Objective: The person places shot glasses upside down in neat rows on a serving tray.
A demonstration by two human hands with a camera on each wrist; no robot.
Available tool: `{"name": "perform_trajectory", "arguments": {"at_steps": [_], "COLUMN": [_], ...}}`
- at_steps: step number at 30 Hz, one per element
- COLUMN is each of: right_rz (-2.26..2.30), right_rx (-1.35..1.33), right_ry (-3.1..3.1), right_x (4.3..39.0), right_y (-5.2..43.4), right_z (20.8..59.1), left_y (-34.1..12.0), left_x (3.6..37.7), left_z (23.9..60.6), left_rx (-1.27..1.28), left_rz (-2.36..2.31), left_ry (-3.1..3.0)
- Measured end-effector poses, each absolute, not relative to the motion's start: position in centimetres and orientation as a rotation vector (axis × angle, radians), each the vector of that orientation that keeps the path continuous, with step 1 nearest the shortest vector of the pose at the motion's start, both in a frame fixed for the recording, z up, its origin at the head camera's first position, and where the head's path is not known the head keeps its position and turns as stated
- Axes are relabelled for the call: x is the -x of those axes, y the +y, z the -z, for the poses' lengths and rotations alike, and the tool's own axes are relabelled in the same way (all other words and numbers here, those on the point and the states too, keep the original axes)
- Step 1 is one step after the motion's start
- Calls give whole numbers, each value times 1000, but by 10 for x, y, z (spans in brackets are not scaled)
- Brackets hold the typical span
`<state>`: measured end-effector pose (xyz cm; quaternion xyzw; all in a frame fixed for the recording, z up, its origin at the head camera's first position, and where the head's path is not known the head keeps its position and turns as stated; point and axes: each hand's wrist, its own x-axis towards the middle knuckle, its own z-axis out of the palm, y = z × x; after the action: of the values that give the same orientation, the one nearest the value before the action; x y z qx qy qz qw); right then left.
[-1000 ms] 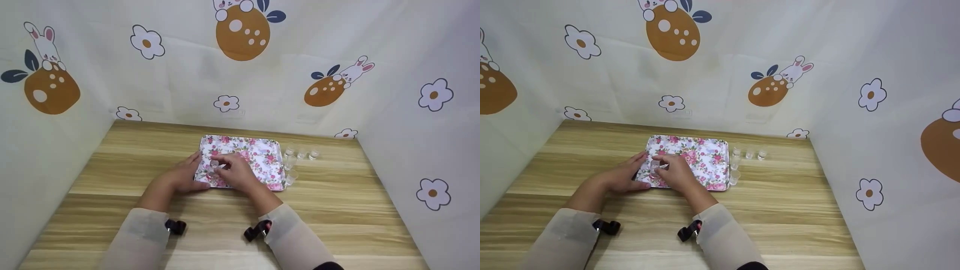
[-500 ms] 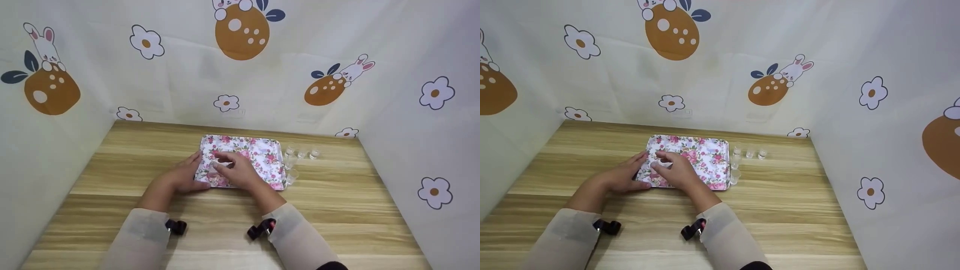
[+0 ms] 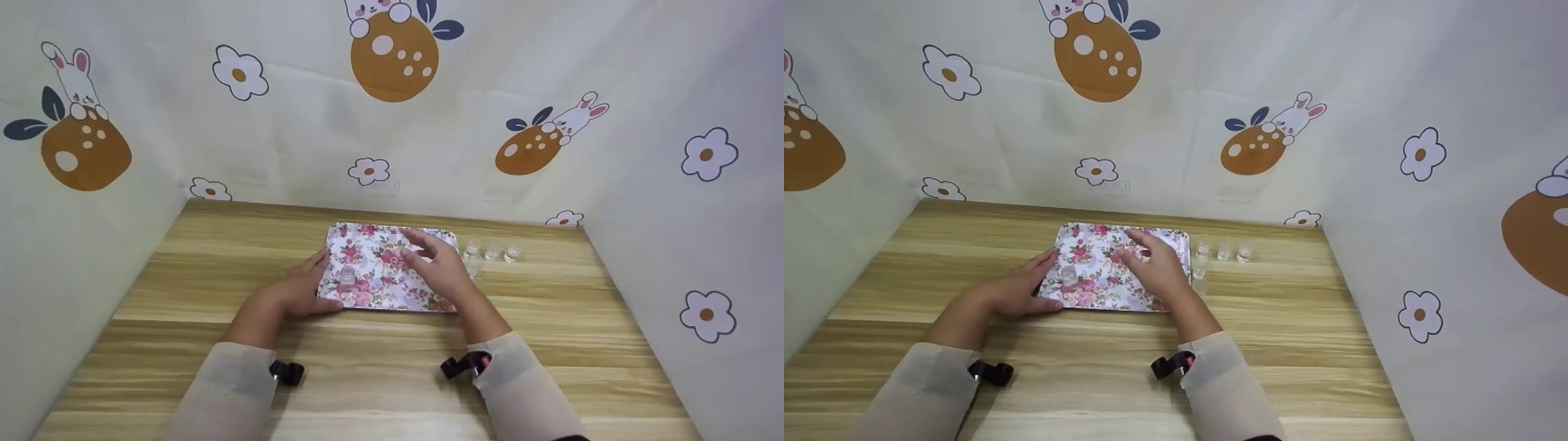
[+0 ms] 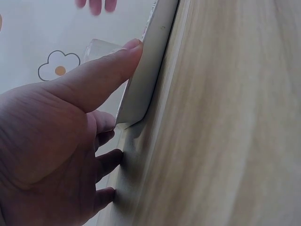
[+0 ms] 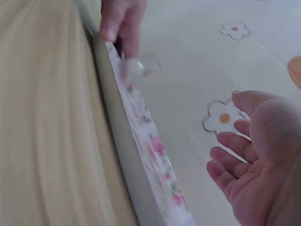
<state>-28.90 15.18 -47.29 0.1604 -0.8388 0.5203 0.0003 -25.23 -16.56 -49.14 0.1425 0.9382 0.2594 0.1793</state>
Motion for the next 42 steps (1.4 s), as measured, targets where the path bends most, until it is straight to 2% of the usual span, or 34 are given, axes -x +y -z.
{"name": "perform_trajectory", "arguments": {"at_steps": [21, 29, 42], "right_rz": [-1560, -1489, -1476], "right_rx": [-124, 117, 221], "right_ry": [-2546, -2544, -2536], "right_x": [309, 316, 328], "right_y": [269, 309, 337], "right_z": [469, 469, 490], "left_y": [-169, -167, -165], "left_x": [252, 253, 253], "left_z": [494, 492, 490], "left_rx": [-402, -403, -398], "left_rz": [-714, -715, -709], "left_ry": [2645, 2634, 2638]}}
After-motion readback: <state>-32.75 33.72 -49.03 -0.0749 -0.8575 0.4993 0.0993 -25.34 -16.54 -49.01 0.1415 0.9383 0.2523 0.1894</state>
